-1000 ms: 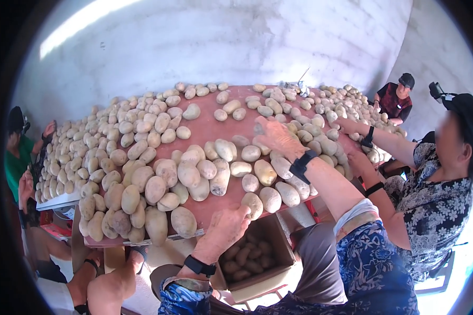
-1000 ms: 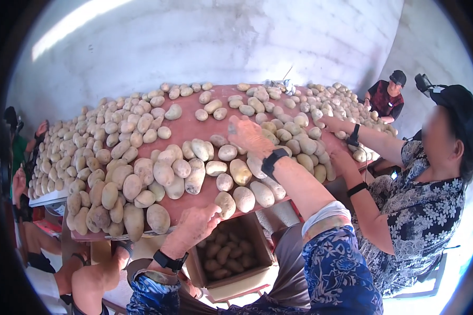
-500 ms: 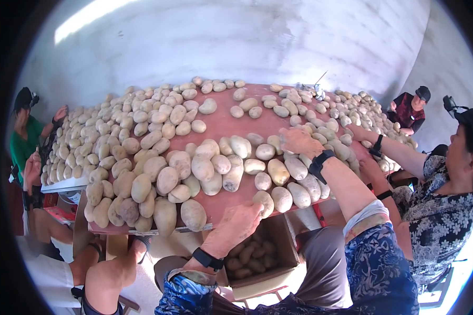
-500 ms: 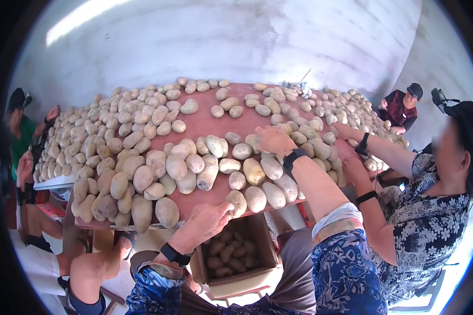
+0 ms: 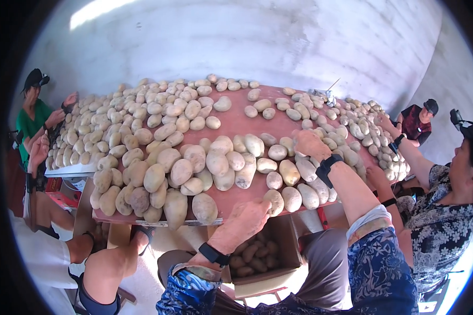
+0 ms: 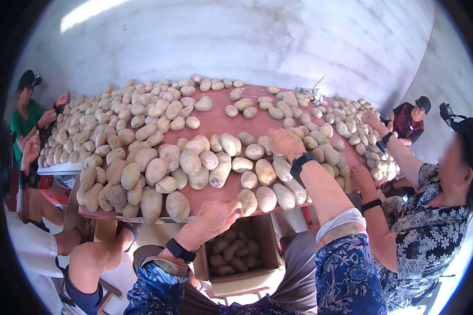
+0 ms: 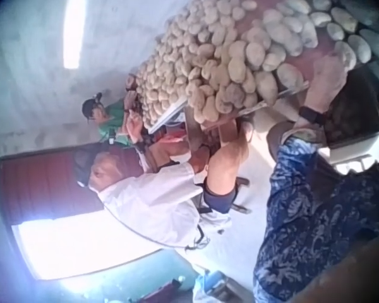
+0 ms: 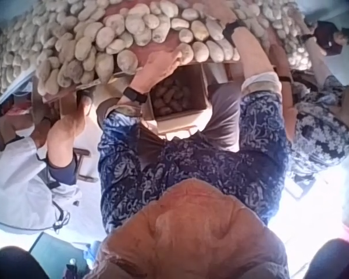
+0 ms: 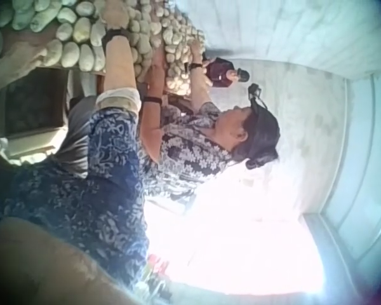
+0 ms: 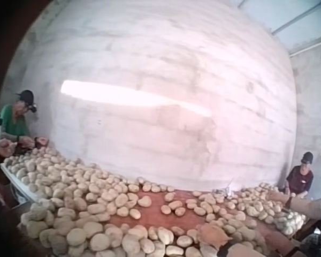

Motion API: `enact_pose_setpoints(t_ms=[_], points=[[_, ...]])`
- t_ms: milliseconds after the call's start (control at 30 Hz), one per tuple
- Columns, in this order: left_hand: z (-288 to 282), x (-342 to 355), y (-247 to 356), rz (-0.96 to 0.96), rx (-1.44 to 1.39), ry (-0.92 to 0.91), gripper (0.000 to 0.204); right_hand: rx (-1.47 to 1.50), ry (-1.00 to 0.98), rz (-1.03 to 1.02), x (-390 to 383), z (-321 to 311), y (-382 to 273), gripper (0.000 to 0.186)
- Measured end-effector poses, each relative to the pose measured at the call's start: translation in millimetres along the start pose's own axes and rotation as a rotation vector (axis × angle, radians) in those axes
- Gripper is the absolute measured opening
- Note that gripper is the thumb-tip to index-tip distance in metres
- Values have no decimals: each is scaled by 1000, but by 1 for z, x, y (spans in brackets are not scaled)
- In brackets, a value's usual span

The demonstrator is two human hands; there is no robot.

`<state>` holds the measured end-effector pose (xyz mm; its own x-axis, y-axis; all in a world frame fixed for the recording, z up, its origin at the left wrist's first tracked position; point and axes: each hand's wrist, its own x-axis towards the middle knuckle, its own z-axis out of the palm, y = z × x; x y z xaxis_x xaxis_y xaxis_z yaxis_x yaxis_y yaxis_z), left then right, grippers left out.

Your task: Sorting a large quantity of potatoes on a table into boxes.

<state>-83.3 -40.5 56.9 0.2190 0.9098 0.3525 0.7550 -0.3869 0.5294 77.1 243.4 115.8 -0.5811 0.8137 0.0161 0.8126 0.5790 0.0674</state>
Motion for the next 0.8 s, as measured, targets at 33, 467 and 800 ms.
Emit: enact_pose_setpoints(t_ms=[33,467,800], points=[[0,-1,0,-2,0,1,14,29,-68,112,3,-2,-3,30],[7,6,-1,41,50,47,15,-198,-111,69,24,5,13,31],[11,0,-7,40,33,37,15,198,102,-138,4,-35,-95,35]])
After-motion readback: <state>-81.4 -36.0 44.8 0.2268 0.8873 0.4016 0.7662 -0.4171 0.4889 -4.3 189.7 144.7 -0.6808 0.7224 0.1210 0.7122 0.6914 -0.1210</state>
